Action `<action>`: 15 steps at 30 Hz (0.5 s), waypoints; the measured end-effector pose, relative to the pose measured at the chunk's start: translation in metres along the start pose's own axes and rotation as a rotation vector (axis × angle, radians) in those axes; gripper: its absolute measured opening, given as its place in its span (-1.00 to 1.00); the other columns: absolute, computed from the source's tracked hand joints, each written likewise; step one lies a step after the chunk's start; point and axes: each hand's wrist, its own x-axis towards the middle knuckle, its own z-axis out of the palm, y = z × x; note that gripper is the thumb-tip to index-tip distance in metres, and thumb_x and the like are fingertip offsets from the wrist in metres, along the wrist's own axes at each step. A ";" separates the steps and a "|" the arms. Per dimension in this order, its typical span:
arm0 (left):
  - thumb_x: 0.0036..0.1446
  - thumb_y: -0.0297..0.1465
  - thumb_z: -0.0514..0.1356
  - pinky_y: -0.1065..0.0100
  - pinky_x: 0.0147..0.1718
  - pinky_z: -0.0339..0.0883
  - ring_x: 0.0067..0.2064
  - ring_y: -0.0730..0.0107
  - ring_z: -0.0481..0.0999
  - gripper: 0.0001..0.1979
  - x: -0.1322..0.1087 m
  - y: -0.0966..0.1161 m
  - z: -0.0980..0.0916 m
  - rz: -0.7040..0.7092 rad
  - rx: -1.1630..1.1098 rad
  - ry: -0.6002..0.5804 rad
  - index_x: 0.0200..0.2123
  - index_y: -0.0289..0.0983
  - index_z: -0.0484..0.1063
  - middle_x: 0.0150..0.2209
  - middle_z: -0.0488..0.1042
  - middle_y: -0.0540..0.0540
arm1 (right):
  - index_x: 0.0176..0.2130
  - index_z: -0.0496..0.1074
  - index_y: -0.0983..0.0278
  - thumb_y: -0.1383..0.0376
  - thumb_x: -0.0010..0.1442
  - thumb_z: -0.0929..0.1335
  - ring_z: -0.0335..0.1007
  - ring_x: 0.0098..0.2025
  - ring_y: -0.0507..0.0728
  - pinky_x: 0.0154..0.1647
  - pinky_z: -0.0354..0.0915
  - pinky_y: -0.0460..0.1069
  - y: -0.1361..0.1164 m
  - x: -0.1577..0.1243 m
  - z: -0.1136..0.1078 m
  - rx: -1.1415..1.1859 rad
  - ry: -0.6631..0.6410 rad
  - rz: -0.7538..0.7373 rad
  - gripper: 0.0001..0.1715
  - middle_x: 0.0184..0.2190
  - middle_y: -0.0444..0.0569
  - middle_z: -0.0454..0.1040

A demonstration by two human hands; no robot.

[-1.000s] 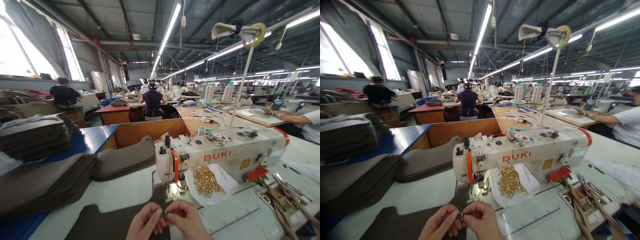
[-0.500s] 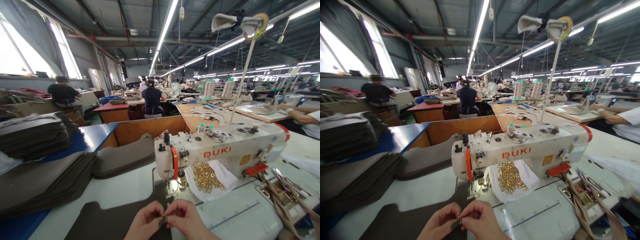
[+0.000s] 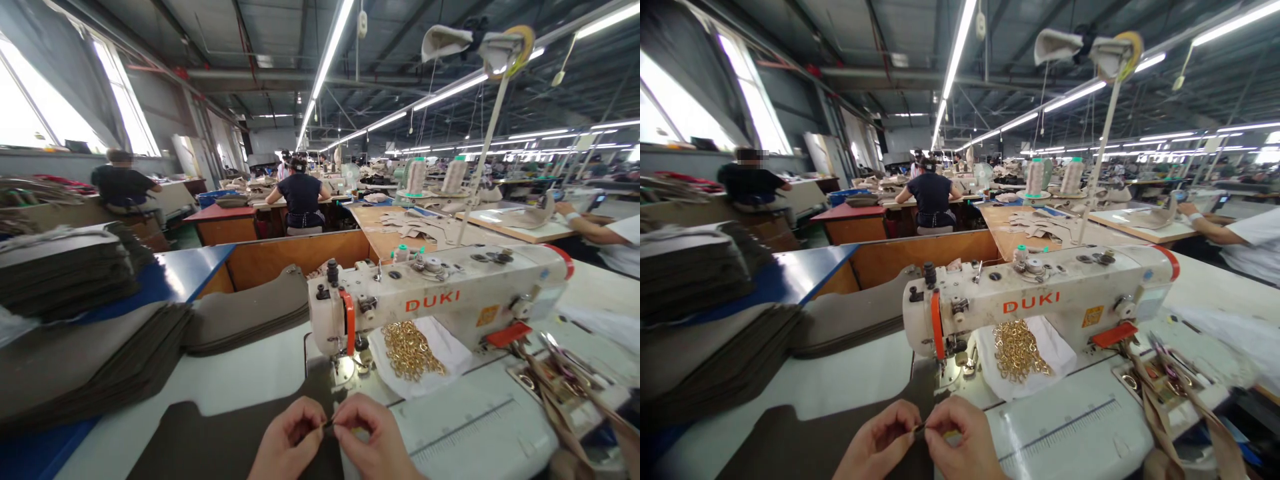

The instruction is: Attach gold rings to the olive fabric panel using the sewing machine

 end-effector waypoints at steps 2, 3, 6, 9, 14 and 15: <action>-0.06 -0.34 0.29 0.40 -0.39 0.23 -0.40 0.39 0.33 -0.84 0.000 0.001 0.000 -0.026 -0.022 0.009 -0.53 -0.28 0.38 -0.46 0.39 -0.02 | -0.44 0.44 0.28 0.47 0.00 0.34 0.40 -0.35 0.05 -0.32 0.29 -0.11 0.002 0.000 -0.001 0.009 0.020 -0.014 -0.89 -0.42 -0.08 0.47; -0.07 -0.34 0.30 0.41 -0.39 0.23 -0.40 0.39 0.34 -0.83 0.000 0.001 -0.001 -0.036 -0.030 0.010 -0.53 -0.28 0.39 -0.46 0.40 -0.03 | -0.46 0.43 0.28 0.48 -0.01 0.34 0.41 -0.36 0.05 -0.32 0.30 -0.11 0.003 0.000 0.000 0.008 0.035 -0.027 -0.88 -0.43 -0.09 0.47; -0.06 -0.28 0.33 0.41 -0.39 0.26 -0.40 0.40 0.37 -0.80 0.000 0.003 -0.001 -0.069 -0.050 0.019 -0.50 -0.29 0.43 -0.43 0.43 -0.04 | -0.51 0.42 0.29 0.49 -0.07 0.34 0.42 -0.39 0.04 -0.35 0.30 -0.12 0.005 0.002 0.003 0.009 0.115 -0.051 -0.88 -0.45 -0.08 0.49; -0.09 -0.22 0.38 0.40 -0.37 0.30 -0.39 0.39 0.41 -0.74 0.000 0.003 -0.002 -0.122 -0.086 0.018 -0.45 -0.29 0.46 -0.43 0.46 -0.04 | -0.55 0.41 0.29 0.48 -0.12 0.34 0.42 -0.42 0.04 -0.40 0.30 -0.14 0.007 0.003 0.008 0.037 0.193 -0.042 -0.89 -0.48 -0.09 0.50; -0.09 -0.25 0.40 0.44 -0.33 0.34 -0.37 0.41 0.45 -0.77 -0.001 0.001 0.001 -0.116 -0.104 0.054 -0.42 -0.26 0.50 -0.44 0.49 -0.01 | -0.53 0.43 0.29 0.47 -0.10 0.36 0.44 -0.42 0.03 -0.40 0.30 -0.14 0.008 0.003 0.008 0.045 0.178 -0.038 -0.90 -0.47 -0.09 0.51; -0.08 -0.28 0.39 0.46 -0.33 0.35 -0.37 0.41 0.46 -0.80 -0.002 0.001 0.002 -0.109 -0.097 0.069 -0.43 -0.26 0.50 -0.44 0.49 0.00 | -0.52 0.44 0.29 0.47 -0.08 0.37 0.44 -0.40 0.04 -0.39 0.31 -0.14 0.008 0.003 0.007 0.051 0.146 -0.020 -0.90 -0.45 -0.09 0.52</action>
